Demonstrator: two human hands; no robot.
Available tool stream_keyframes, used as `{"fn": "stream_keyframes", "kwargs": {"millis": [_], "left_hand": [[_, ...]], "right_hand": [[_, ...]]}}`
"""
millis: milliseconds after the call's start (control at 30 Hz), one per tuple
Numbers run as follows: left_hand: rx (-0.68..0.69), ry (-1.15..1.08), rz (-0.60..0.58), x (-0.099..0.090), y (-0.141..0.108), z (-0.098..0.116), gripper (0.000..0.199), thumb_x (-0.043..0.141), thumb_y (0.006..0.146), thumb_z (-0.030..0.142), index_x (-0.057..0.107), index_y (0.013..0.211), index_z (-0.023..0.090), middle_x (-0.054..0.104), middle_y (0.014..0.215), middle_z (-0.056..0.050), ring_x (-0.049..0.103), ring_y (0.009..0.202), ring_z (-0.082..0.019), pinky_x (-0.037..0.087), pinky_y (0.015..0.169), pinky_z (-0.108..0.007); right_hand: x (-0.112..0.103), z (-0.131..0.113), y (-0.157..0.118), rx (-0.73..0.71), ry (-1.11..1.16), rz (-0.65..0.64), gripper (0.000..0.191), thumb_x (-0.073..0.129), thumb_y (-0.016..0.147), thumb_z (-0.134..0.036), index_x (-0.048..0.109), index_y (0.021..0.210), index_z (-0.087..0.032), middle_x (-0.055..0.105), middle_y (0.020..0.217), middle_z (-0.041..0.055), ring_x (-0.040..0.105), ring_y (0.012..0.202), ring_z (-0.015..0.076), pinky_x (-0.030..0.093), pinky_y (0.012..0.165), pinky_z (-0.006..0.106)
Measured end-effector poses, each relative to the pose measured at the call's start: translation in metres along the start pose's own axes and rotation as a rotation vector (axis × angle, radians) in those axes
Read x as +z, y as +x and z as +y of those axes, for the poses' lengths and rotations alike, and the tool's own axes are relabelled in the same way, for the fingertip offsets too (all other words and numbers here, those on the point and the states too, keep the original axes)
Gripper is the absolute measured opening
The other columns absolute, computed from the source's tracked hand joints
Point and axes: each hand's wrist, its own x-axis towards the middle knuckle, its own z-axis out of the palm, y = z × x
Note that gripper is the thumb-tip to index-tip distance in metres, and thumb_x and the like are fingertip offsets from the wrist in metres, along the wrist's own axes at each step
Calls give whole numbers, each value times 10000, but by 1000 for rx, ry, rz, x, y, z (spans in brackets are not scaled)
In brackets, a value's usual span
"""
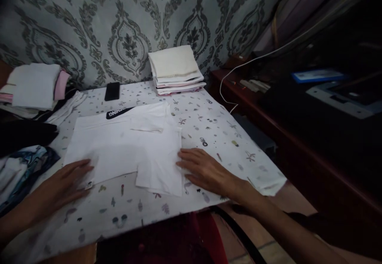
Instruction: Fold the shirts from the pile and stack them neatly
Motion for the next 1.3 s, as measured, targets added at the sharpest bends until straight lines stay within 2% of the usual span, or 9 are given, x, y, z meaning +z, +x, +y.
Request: {"fn": "stream_keyframes", "kwargs": {"millis": [200,400,533,667,733,800,1033,1200,1300], "left_hand": [[-11,104,-23,-5,-13,0,350,466,905,431,667,1169,319,687,1248,-49,682,1085,-267,580,917,-356],[-87,47,64,-8,-13,-3,335,431,898,365,713,1044,258,735,1137,-65,699,1022,-244,566,888,-320],[-294,-311,44,-29,11,-9,337,535,853,524,716,932,251,746,910,-26,697,797,-221,556,682,-266],[-575,-626,205,-40,58,-23,442,685,652,631,675,811,218,645,676,5,577,575,-174,443,484,-237],[-685,-739,288,-37,79,-29,484,737,549,620,659,781,202,610,625,13,554,563,-166,428,477,-235],[-751,-803,331,-31,93,-33,496,750,490,604,654,746,189,603,603,11,547,564,-167,416,469,-237],[-831,-780,391,-23,92,-33,433,742,467,549,677,716,200,654,662,-11,596,660,-214,462,509,-269],[-830,-729,407,-21,87,-37,406,743,483,551,680,699,213,665,682,-20,628,725,-241,499,555,-286],[-838,-730,420,-20,89,-40,398,745,467,557,670,661,218,672,670,-20,630,710,-246,502,543,-293]], "right_hand": [[-8,-12,24,-137,-34,-85,255,524,974,-247,683,1171,-282,700,1233,78,591,1248,253,535,1015,476],[2,-15,29,-188,21,56,199,484,968,-141,672,1007,-195,718,1061,109,643,1097,222,550,936,425],[-8,-3,52,35,363,132,187,475,971,-227,655,1010,-199,717,994,77,677,947,195,558,816,335],[-17,29,122,390,735,259,161,635,800,-353,616,804,-193,656,743,9,605,688,160,478,618,263],[-12,48,157,680,787,357,192,665,705,-364,581,721,-192,593,647,-26,541,615,137,426,567,245],[-1,65,180,795,768,373,229,655,686,-388,548,647,-189,519,571,-40,471,562,120,358,510,235],[18,84,177,831,755,309,365,597,748,-525,489,602,-208,330,505,-72,291,488,95,203,460,253],[13,78,165,777,707,299,347,612,771,-519,591,673,-187,451,575,-40,387,554,116,278,497,253],[5,73,165,763,478,213,349,563,850,-493,663,739,-179,583,665,2,501,622,146,351,541,261]]}}
